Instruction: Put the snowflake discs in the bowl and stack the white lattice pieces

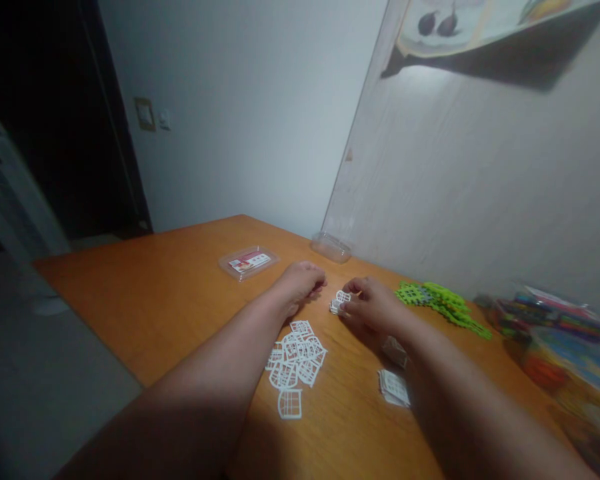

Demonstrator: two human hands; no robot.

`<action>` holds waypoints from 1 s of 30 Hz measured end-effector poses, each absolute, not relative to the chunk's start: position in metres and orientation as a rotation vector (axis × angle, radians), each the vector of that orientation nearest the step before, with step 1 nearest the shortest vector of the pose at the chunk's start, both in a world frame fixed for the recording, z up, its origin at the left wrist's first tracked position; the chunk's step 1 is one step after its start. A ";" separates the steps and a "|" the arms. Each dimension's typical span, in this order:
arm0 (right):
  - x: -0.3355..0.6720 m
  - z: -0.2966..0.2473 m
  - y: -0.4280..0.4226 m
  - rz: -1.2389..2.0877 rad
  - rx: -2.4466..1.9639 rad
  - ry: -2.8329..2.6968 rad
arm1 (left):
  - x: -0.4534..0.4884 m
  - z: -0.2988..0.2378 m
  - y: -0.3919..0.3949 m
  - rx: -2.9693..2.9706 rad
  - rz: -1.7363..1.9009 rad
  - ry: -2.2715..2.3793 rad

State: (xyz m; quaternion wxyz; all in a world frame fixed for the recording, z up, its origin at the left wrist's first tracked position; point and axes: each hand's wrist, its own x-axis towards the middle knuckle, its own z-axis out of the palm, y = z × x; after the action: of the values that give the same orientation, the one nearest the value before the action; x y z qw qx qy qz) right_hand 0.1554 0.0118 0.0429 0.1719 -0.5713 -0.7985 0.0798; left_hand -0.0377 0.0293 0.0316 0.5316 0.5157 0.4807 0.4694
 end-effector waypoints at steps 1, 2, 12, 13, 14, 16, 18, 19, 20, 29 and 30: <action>0.157 0.041 0.014 0.251 -1.638 -2.271 | -0.038 0.032 0.030 1.227 1.135 1.164; 0.158 0.040 0.015 0.274 -1.653 -2.275 | -0.039 0.032 0.030 1.226 1.144 1.174; 0.140 0.043 -0.003 0.349 -1.633 -2.238 | -0.040 0.032 0.029 1.236 1.167 1.156; 0.136 0.044 -0.008 0.430 -1.599 -2.247 | -0.040 0.032 0.029 1.232 1.168 1.154; 0.132 0.045 -0.014 0.531 -1.557 -2.265 | -0.040 0.032 0.029 1.228 1.172 1.156; 0.124 0.047 -0.027 0.738 -1.450 -2.325 | -0.041 0.033 0.028 1.222 1.175 1.160; 0.118 0.049 -0.038 0.875 -1.352 -2.412 | -0.041 0.034 0.028 1.222 1.165 1.164; 0.115 0.050 -0.042 0.907 -1.319 -2.459 | -0.041 0.034 0.028 1.221 1.159 1.166; 0.113 0.051 -0.045 0.920 -1.295 -2.505 | -0.041 0.034 0.028 1.220 1.154 1.168; 0.103 0.044 -0.049 0.780 -1.265 -2.619 | -0.040 0.033 0.028 1.216 1.153 1.158; 0.102 0.044 -0.049 0.810 -1.273 -2.589 | -0.039 0.033 0.028 1.215 1.149 1.160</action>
State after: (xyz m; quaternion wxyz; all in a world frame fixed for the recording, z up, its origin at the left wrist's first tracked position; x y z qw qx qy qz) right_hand 0.1019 -0.0492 0.0436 0.0724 -0.4238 -0.8617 0.2696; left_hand -0.0394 0.0279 0.0328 0.5254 0.5080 0.4850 0.4803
